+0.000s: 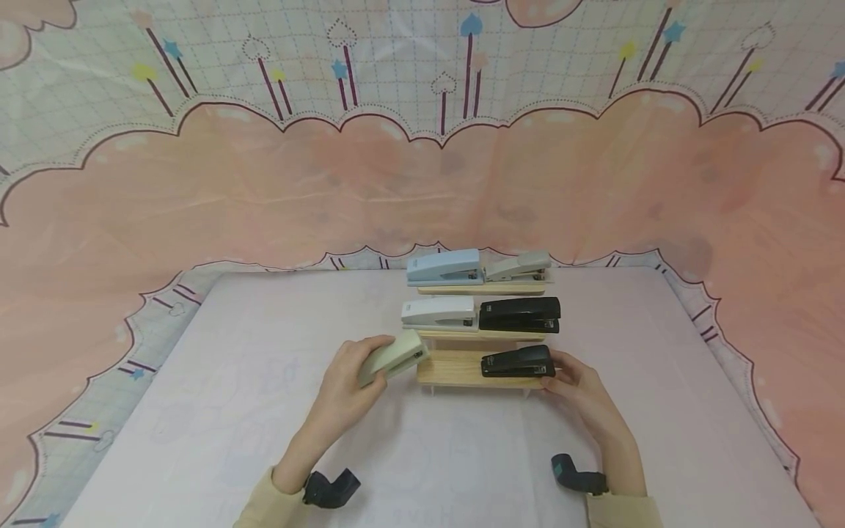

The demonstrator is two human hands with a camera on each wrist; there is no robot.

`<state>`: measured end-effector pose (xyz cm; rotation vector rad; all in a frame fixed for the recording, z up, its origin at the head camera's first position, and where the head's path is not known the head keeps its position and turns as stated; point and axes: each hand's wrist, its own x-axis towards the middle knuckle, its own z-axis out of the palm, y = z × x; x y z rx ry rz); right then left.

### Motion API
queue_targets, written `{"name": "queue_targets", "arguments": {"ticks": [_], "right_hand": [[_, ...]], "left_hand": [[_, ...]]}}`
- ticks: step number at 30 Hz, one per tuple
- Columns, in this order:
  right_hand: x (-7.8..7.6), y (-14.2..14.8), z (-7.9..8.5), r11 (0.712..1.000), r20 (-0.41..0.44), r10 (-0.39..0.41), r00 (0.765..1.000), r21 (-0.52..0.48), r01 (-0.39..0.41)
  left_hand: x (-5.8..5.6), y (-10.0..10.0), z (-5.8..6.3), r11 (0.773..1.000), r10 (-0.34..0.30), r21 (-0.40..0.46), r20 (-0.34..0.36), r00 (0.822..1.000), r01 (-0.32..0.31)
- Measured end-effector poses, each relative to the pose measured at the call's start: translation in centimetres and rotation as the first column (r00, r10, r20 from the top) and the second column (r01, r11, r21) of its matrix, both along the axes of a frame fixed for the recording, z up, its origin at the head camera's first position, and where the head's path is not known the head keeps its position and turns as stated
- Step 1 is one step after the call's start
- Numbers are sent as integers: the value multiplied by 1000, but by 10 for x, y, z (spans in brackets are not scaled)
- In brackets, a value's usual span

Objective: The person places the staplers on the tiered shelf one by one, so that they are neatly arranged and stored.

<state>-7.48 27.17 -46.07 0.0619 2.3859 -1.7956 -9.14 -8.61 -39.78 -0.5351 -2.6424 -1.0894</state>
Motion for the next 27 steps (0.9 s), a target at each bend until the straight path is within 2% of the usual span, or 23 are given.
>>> {"name": "queue_targets", "arguments": {"ticks": [8, 13, 18, 27], "right_hand": [[1, 0, 0, 1000, 2, -5, 1000, 0, 5], [0, -1, 1, 1000, -4, -2, 1000, 7, 2], [-1, -1, 1, 1000, -20, 11, 1000, 2, -11], [1, -2, 2, 1000, -3, 0, 1000, 5, 0]], "left_hand": [[-5, 6, 1, 998, -66, -23, -34, 997, 65], [-9, 10, 1, 990, -143, -3, -3, 990, 143], [-12, 17, -1, 976, -215, -31, 13, 977, 215], [-16, 32, -1, 957, -272, -87, 59, 961, 276]]}}
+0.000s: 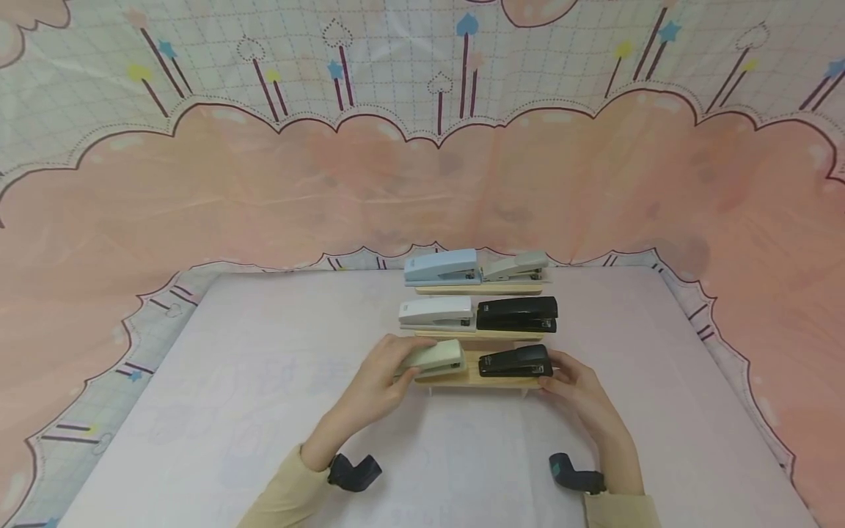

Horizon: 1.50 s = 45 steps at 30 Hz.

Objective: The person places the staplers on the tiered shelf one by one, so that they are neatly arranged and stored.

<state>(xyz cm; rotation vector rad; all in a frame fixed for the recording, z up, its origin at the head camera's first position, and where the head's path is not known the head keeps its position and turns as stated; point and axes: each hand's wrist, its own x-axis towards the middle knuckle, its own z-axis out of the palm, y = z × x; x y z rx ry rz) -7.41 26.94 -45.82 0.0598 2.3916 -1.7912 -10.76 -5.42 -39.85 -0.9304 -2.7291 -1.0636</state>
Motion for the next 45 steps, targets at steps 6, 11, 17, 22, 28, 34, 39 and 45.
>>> {"name": "queue_targets", "arguments": {"ticks": [6, 11, 17, 22, 28, 34, 39, 45], "right_hand": [[0, 0, 0, 1000, -1, -1, 1000, 7, 1], [-1, 0, -1, 1000, -4, -2, 1000, 3, 2], [-1, 2, -2, 1000, -7, 10, 1000, -8, -10], [-1, 2, -2, 1000, -11, 9, 1000, 1, -9], [0, 2, -2, 1000, -13, 5, 1000, -7, -5], [-1, 3, -1, 1000, -14, 12, 1000, -27, -12], [-2, 2, 0, 1000, -10, 11, 1000, -17, -11], [-4, 4, 0, 1000, -8, 16, 1000, -20, -17]], "left_hand": [[-3, 8, -3, 999, -24, -36, 7, 1000, 25], [-6, 12, -4, 997, -45, -60, 15, 999, 46], [-9, 16, -6, 996, -53, -74, 53, 997, 57], [-11, 16, -9, 996, -64, -62, 74, 995, 69], [-13, 18, -12, 994, -68, -77, 77, 995, 74], [-17, 20, -13, 994, -65, -86, 82, 995, 72], [-19, 21, -13, 993, -60, -94, 89, 994, 68], [-22, 22, -14, 992, -59, -102, 93, 994, 68]]}}
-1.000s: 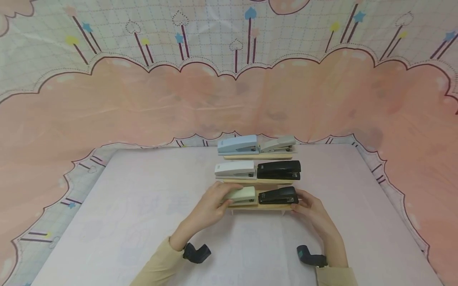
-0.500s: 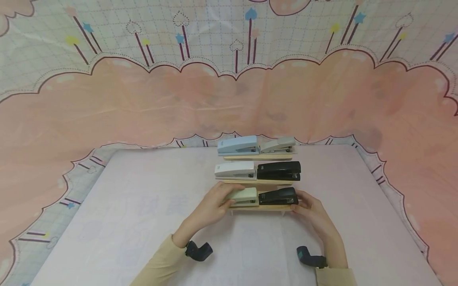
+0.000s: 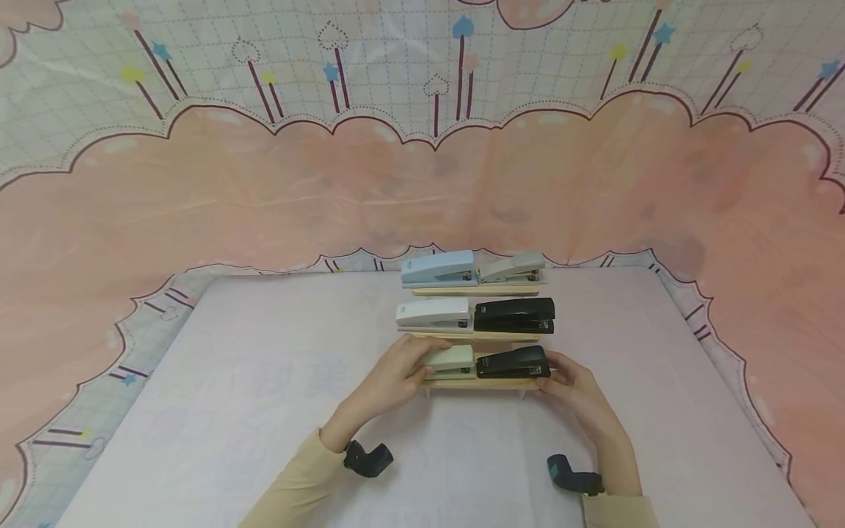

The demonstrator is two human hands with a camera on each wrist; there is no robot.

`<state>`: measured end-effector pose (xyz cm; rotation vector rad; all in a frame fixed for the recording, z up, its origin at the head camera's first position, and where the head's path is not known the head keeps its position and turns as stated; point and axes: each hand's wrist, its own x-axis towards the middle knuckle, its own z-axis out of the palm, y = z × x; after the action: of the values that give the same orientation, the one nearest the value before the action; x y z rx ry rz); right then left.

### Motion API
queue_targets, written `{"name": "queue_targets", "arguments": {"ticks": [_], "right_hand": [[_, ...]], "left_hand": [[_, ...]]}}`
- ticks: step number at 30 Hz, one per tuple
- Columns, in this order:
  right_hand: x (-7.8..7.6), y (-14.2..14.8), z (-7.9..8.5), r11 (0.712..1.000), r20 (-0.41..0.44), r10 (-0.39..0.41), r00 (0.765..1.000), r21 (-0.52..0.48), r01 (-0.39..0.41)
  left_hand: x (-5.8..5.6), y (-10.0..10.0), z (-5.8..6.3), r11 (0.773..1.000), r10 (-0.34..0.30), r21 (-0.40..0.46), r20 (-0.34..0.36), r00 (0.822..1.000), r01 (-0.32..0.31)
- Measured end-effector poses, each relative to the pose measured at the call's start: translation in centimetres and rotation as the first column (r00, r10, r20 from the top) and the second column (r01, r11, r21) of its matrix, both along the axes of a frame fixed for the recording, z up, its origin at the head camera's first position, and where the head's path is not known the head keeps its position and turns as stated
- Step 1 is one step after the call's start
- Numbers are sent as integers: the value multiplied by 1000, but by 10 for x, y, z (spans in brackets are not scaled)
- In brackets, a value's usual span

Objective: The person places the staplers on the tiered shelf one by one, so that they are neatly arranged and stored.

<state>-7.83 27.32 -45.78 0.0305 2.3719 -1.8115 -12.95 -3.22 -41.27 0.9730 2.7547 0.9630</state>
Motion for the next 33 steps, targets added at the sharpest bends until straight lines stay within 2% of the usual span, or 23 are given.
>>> {"name": "queue_targets", "arguments": {"ticks": [7, 11, 20, 27, 33], "right_hand": [[0, 0, -1, 1000, -6, 0, 1000, 11, 0], [0, 1, -2, 1000, -5, -1, 1000, 13, 1], [1, 3, -2, 1000, -6, -6, 1000, 3, 6], [1, 2, -2, 1000, -6, -9, 1000, 9, 9], [0, 7, -3, 1000, -15, -8, 1000, 25, 8]], "left_hand": [[0, 0, 0, 1000, -4, 0, 4, 1000, 4], [0, 0, 0, 1000, -17, 11, -17, 1000, 17], [0, 1, -2, 999, -27, -26, -71, 997, 25], [-1, -3, -2, 998, 16, -52, -118, 993, -22], [-2, -9, -3, 998, 46, -33, -131, 990, -51]]}}
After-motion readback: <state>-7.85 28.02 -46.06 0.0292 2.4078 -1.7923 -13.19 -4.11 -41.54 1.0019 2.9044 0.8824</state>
